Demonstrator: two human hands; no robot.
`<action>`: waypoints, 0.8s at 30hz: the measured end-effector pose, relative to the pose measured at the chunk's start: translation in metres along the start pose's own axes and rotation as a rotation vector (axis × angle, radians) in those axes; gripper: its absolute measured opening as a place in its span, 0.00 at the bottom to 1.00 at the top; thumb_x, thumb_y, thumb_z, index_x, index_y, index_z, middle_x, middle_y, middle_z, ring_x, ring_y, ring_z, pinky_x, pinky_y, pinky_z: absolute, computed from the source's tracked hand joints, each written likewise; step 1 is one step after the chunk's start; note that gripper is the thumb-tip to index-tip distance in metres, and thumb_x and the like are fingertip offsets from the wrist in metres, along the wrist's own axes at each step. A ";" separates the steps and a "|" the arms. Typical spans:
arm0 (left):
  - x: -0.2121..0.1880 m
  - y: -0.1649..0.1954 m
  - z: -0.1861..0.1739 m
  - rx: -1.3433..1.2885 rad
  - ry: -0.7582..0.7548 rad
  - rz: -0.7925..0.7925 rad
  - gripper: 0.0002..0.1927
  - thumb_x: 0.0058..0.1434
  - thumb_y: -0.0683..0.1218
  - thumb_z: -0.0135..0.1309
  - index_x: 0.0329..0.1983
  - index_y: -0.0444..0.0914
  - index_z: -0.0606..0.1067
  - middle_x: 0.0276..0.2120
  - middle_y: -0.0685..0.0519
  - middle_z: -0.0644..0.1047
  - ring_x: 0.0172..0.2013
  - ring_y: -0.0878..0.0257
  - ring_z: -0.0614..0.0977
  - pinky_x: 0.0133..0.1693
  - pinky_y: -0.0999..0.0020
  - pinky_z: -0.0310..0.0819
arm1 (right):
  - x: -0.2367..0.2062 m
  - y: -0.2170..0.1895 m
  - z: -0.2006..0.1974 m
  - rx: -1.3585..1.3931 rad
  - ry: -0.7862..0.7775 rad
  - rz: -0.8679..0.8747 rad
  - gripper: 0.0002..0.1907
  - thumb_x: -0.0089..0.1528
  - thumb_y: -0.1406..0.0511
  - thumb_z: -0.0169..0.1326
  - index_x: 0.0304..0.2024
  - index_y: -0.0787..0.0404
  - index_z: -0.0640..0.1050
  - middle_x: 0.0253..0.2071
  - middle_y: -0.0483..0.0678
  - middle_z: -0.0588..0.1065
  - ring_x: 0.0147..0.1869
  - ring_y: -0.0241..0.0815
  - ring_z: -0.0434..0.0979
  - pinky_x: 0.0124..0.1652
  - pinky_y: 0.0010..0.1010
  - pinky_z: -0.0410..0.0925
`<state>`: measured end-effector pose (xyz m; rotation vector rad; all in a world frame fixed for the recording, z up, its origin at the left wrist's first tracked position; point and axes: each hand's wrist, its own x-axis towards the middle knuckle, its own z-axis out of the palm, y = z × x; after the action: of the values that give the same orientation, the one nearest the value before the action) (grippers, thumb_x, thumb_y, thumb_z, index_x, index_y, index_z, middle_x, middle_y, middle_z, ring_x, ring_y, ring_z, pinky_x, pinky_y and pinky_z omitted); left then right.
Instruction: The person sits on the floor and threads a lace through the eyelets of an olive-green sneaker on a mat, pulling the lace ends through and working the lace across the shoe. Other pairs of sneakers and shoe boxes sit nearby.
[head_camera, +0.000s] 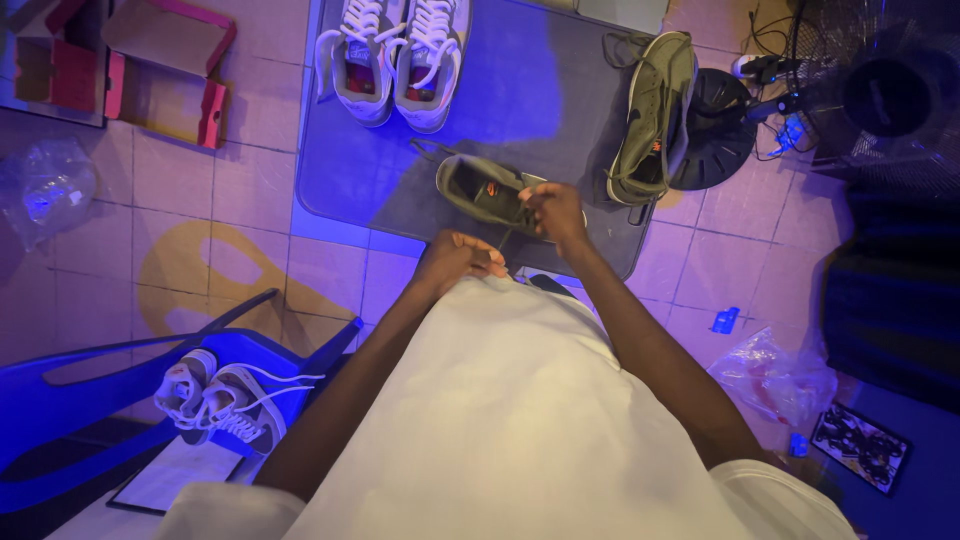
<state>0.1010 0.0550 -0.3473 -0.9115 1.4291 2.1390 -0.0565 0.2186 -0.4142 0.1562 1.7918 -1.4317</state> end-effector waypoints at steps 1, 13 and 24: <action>-0.004 0.002 -0.001 -0.013 -0.018 0.003 0.10 0.55 0.37 0.54 0.37 0.25 0.81 0.31 0.39 0.84 0.34 0.54 0.88 0.42 0.65 0.82 | 0.001 0.000 -0.002 0.023 0.008 -0.014 0.04 0.59 0.68 0.59 0.34 0.63 0.82 0.31 0.41 0.78 0.27 0.28 0.69 0.22 0.23 0.64; -0.070 0.067 0.015 0.203 -0.068 0.127 0.09 0.57 0.42 0.60 0.37 0.31 0.84 0.30 0.46 0.86 0.38 0.62 0.86 0.56 0.66 0.69 | 0.000 -0.011 -0.010 0.128 0.020 -0.085 0.07 0.61 0.65 0.61 0.40 0.61 0.84 0.33 0.39 0.78 0.32 0.27 0.69 0.27 0.22 0.66; -0.105 0.107 0.025 0.161 -0.167 0.224 0.07 0.57 0.41 0.60 0.37 0.33 0.84 0.29 0.48 0.85 0.36 0.63 0.86 0.51 0.68 0.73 | 0.004 -0.013 -0.004 0.129 -0.017 -0.111 0.12 0.59 0.64 0.64 0.43 0.63 0.83 0.33 0.41 0.78 0.31 0.28 0.72 0.26 0.22 0.67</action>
<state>0.0977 0.0382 -0.1967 -0.5226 1.6530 2.1591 -0.0683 0.2161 -0.4064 0.1121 1.7180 -1.6232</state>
